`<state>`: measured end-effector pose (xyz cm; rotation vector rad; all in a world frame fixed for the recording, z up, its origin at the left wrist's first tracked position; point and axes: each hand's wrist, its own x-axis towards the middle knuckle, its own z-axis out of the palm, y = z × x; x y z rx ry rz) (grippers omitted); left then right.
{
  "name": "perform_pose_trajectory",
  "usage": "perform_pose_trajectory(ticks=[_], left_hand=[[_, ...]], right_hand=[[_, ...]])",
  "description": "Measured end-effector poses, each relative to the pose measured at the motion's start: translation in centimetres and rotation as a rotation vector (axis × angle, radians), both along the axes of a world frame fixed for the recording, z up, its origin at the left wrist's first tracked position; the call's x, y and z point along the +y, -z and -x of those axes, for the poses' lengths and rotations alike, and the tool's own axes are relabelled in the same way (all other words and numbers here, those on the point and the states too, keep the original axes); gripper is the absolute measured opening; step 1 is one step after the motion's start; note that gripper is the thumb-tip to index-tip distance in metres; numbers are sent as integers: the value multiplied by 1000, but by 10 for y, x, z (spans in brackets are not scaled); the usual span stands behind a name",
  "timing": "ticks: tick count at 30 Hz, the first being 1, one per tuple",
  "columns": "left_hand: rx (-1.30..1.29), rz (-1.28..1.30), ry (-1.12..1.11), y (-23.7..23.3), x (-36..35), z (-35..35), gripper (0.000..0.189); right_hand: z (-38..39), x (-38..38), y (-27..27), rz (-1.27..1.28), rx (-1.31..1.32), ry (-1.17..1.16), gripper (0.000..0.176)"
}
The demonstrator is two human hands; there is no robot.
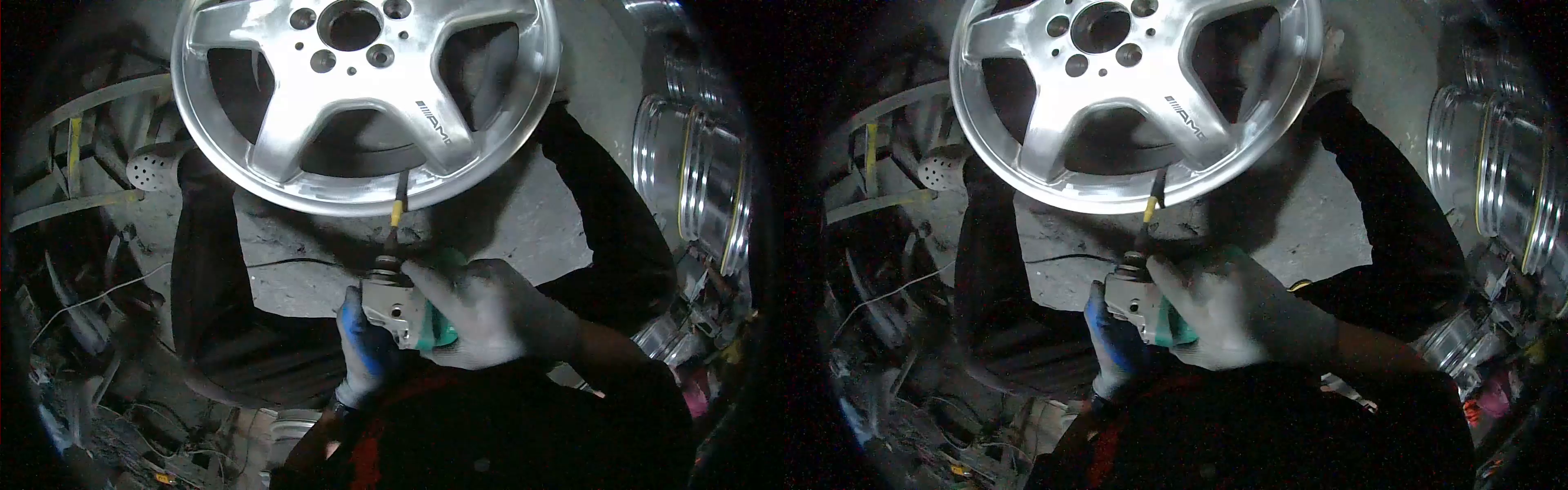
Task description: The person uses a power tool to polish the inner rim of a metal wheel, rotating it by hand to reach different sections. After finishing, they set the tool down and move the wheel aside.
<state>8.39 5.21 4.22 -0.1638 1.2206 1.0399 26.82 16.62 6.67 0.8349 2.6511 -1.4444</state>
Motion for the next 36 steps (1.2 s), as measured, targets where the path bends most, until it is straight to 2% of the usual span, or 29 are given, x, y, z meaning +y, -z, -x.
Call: perform_pose_trajectory(ticks=[1, 3, 4, 6, 8, 10, 12, 14, 16, 17, 18, 20, 21, 24, 26, 28, 29, 30, 32, 34, 36], left_hand=[[-2, -1, -5, 0, 2, -2, 52], [-217, -14, -208, 0, 6, -2, 52], [-209, -14, -210, -1, 6, 2, 52], [12, 50, -215, -7, 4, 18, 54], [19, 38, -246, -8, 1, 36, 58], [-81, -16, -332, -12, -2, 53, 59], [-34, 3, -333, -14, 1, 57, 60], [9, 21, -339, -15, 5, 52, 60], [165, 69, -223, -13, 11, 37, 57], [112, 31, -170, -7, 7, 34, 58], [244, 60, -33, -4, 8, 25, 59], [122, -15, -2, 1, 5, 12, 58], [224, 29, 28, -3, 12, 2, 56], [143, 38, 48, -12, 21, 1, 57], [162, 22, 29, -2, 11, 14, 57], [55, 97, -244, -2, 9, 27, 57], [77, 88, -247, -3, 10, 37, 57], [38, 70, -253, -11, 16, 45, 58], [123, 17, -193, -13, 11, 60, 58], [44, -23, -215, -11, 15, 61, 58], [231, 84, -194, -10, 17, 49, 56]], right_hand=[[-1, 4, -2, 15, 18, 4, 97], [2, 8, -1, 31, 41, 5, 96], [10, 8, 2, 2, 45, -12, 91], [31, 9, 3, -20, 57, -25, 87], [55, 15, -1, 112, -10, -85, 82], [73, 9, 14, 158, 67, -44, 80], [83, 0, 27, 69, 207, 66, 82], [73, 10, 15, 117, 126, -6, 84], [58, 13, 11, 202, 5, -49, 88], [46, 12, 9, 204, -3, -52, 88], [32, 10, 6, 140, 9, -12, 88], [12, 13, 0, 75, 19, 24, 89], [6, 19, -4, 124, 40, 32, 93], [6, 27, -7, 255, 21, 41, 100], [11, 20, 2, 156, 19, -21, 97], [35, 17, 9, 150, 89, 27, 91], [49, 15, 12, 145, 150, 78, 86], [59, 14, 15, 146, 153, 85, 86], [73, 15, 20, 107, 215, 81, 84], [72, 18, 20, 163, 235, 135, 84], [62, 18, 20, 278, 176, 106, 89]])
